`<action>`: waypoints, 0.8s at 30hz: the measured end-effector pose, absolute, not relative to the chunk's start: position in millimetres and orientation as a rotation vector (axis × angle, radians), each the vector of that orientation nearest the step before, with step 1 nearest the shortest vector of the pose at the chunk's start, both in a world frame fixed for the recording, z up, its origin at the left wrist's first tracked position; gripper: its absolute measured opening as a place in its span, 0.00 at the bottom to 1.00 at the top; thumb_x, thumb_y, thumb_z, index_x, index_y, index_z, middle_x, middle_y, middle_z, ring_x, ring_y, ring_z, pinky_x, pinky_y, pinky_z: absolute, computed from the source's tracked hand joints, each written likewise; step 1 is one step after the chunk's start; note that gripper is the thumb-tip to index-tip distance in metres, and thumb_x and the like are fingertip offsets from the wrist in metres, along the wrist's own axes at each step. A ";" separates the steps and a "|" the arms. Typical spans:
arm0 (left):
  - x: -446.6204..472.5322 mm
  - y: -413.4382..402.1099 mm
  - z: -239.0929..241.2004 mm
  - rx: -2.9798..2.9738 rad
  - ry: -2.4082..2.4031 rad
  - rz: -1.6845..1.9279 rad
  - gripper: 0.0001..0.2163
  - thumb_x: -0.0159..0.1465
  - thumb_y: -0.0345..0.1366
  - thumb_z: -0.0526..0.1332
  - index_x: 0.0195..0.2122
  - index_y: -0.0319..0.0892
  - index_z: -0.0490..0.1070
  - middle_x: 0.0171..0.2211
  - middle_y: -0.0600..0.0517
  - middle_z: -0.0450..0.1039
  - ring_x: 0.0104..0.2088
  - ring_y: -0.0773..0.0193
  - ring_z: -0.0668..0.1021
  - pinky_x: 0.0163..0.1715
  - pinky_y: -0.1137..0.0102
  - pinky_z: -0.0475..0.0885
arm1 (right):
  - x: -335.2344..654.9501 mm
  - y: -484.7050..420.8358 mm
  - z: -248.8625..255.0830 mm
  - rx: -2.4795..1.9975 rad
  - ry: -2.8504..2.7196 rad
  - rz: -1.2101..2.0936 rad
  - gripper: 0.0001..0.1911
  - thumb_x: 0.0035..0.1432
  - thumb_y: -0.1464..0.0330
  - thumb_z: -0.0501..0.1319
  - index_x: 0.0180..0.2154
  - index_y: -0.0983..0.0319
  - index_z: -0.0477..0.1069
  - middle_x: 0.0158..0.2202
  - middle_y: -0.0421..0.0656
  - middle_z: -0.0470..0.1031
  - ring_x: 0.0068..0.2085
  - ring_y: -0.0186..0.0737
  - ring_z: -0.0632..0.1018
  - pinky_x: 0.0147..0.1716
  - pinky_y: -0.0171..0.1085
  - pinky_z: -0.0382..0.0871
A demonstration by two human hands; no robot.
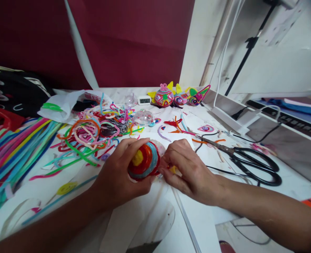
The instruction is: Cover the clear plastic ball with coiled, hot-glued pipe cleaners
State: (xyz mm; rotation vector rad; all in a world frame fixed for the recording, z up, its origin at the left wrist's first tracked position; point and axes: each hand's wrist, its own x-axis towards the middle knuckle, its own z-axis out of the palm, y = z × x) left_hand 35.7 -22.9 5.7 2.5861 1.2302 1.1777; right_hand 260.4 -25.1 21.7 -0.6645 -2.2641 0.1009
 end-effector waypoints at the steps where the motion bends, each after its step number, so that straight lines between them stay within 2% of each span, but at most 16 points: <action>1: 35.9 -23.1 5.9 2.579 1.229 1.174 0.29 0.60 0.41 0.65 0.63 0.50 0.62 0.55 0.45 0.70 0.55 0.49 0.77 0.55 0.58 0.75 | 260.3 -24.9 21.9 -0.648 -2.269 0.080 0.07 0.70 0.71 0.55 0.36 0.62 0.68 0.32 0.44 0.72 0.35 0.42 0.70 0.38 0.43 0.64; 7: 30.9 -18.9 6.6 2.526 1.254 1.177 0.28 0.60 0.42 0.65 0.62 0.49 0.64 0.55 0.46 0.72 0.54 0.49 0.77 0.56 0.57 0.74 | 262.4 -25.6 25.6 -0.553 -2.263 -0.027 0.07 0.70 0.73 0.55 0.36 0.61 0.66 0.32 0.45 0.73 0.35 0.42 0.71 0.38 0.43 0.64; 15: 30.7 -18.5 7.8 2.564 1.303 1.209 0.28 0.60 0.43 0.64 0.62 0.48 0.64 0.56 0.46 0.72 0.55 0.48 0.76 0.57 0.55 0.74 | 265.8 -20.6 24.3 -0.588 -2.131 0.058 0.03 0.70 0.71 0.59 0.40 0.60 0.68 0.33 0.42 0.74 0.37 0.40 0.74 0.42 0.44 0.64; 24: 37.2 -24.9 12.8 2.672 1.326 1.248 0.27 0.61 0.42 0.65 0.62 0.49 0.62 0.54 0.45 0.69 0.56 0.46 0.75 0.55 0.54 0.75 | 258.4 -25.8 18.6 -0.681 -2.151 -0.052 0.07 0.72 0.69 0.59 0.38 0.63 0.72 0.31 0.43 0.75 0.35 0.41 0.73 0.40 0.45 0.63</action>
